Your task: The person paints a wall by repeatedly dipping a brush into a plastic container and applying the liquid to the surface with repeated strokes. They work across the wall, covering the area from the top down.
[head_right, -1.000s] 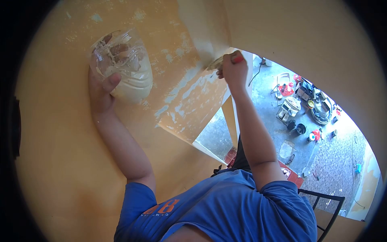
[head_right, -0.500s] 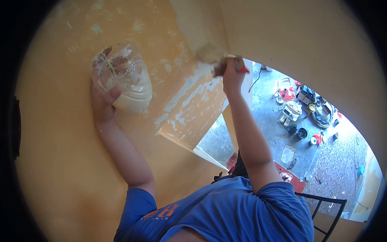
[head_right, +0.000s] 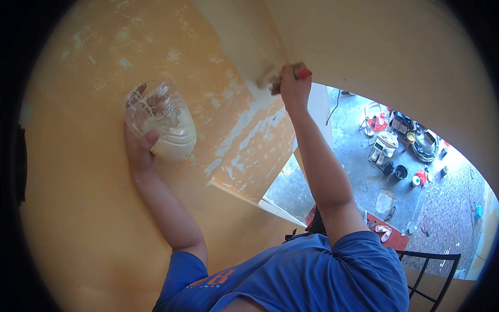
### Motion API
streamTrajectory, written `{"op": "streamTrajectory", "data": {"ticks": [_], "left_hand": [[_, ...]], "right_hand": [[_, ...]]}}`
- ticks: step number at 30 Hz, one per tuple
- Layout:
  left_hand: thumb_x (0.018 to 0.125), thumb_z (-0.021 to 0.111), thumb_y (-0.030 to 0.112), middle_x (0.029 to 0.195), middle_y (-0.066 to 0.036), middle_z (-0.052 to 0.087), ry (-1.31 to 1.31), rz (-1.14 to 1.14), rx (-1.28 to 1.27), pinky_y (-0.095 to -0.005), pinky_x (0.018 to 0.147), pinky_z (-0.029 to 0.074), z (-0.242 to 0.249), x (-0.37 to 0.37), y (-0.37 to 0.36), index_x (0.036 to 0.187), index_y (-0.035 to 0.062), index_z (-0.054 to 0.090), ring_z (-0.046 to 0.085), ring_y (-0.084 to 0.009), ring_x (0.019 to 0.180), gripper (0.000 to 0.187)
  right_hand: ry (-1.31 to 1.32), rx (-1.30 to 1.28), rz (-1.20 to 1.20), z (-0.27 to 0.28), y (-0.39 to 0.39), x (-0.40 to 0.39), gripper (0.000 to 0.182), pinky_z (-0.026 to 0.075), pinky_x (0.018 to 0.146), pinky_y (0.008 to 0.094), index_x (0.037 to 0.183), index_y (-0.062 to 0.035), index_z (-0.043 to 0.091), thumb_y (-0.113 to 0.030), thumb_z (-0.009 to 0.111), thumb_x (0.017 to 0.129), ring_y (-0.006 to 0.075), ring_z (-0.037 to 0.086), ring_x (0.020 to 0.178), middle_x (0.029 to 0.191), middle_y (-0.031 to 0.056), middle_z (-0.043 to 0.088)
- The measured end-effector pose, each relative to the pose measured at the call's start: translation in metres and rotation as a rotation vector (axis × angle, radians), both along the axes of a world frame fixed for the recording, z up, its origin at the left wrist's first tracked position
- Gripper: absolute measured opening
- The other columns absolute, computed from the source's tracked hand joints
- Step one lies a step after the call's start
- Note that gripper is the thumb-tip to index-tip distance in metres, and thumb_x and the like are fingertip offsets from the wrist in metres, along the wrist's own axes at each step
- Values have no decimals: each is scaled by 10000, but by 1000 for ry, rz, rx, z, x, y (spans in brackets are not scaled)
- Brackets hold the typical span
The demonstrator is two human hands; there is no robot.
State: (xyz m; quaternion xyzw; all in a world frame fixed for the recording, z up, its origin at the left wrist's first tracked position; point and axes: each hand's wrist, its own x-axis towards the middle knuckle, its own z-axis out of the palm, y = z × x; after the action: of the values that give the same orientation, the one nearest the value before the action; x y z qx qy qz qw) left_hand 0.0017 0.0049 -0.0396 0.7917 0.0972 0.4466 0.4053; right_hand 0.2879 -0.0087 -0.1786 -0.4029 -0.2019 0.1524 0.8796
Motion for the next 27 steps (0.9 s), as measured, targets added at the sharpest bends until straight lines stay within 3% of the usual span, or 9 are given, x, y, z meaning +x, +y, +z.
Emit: {"op": "streamTrajectory", "data": {"ticks": [2,6,9,12,13,15,20,22,27], "left_hand": [[577,821,310,1206,-166,511,12,6,-3,-375,958,436,0,-1,1,1370,3,315,514,-260,1128,989],[576,822,311,1213,-165,503,33,3,-4,-377,951,441,-1,-3,4,1376,1,301,516,-259,1121,1005],[577,821,308,1215,-164,502,-3,-20,-16,-381,945,441,-2,-1,2,1383,1,288,517,-260,1115,1014],[579,820,299,1215,-162,501,1,-27,-10,-385,947,435,-1,1,0,1385,1,283,516,-262,1116,1013],[579,820,299,1215,-162,501,5,-21,-8,-385,947,435,-1,1,1,1385,1,283,516,-262,1116,1013],[577,823,294,1216,-162,500,35,-13,19,-386,949,433,-1,-1,6,1384,-3,282,513,-264,1123,1016],[570,828,294,1211,-162,502,17,-2,5,-384,946,430,-2,-1,4,1386,-4,281,512,-264,1122,1026],[568,830,295,1210,-162,503,13,2,7,-384,945,430,-1,-1,4,1386,-4,281,512,-265,1120,1029],[552,830,300,1212,-166,503,18,16,-6,-384,947,430,-1,-1,3,1386,-8,280,519,-264,1114,1046]], "right_hand": [[26,193,31,27,-7,2,141,503,383,298,917,-23,483,-138,541,859,189,591,456,655,108,590],[145,371,94,20,-6,18,155,497,407,305,947,-38,499,-156,550,859,183,600,505,689,105,595],[185,212,20,-37,2,2,139,486,385,300,961,-28,500,-145,519,886,177,573,463,681,93,582],[112,41,15,-99,-9,2,114,473,363,285,855,-23,451,-112,511,893,167,557,444,653,104,556],[86,-17,16,-110,-15,7,102,476,354,284,859,-56,455,-127,524,886,154,557,441,623,84,560],[123,-46,10,-115,-19,17,113,452,346,275,847,-19,452,-105,515,885,152,536,414,598,93,554],[4,-125,-65,-32,-1,21,106,476,375,277,802,-11,550,-111,543,836,151,559,435,615,78,588],[-80,45,-125,8,8,20,102,474,364,281,819,-4,534,-105,547,826,161,566,441,616,87,578],[-31,293,45,79,-9,30,133,489,375,290,885,8,499,-110,528,829,181,576,445,661,116,591]]}}
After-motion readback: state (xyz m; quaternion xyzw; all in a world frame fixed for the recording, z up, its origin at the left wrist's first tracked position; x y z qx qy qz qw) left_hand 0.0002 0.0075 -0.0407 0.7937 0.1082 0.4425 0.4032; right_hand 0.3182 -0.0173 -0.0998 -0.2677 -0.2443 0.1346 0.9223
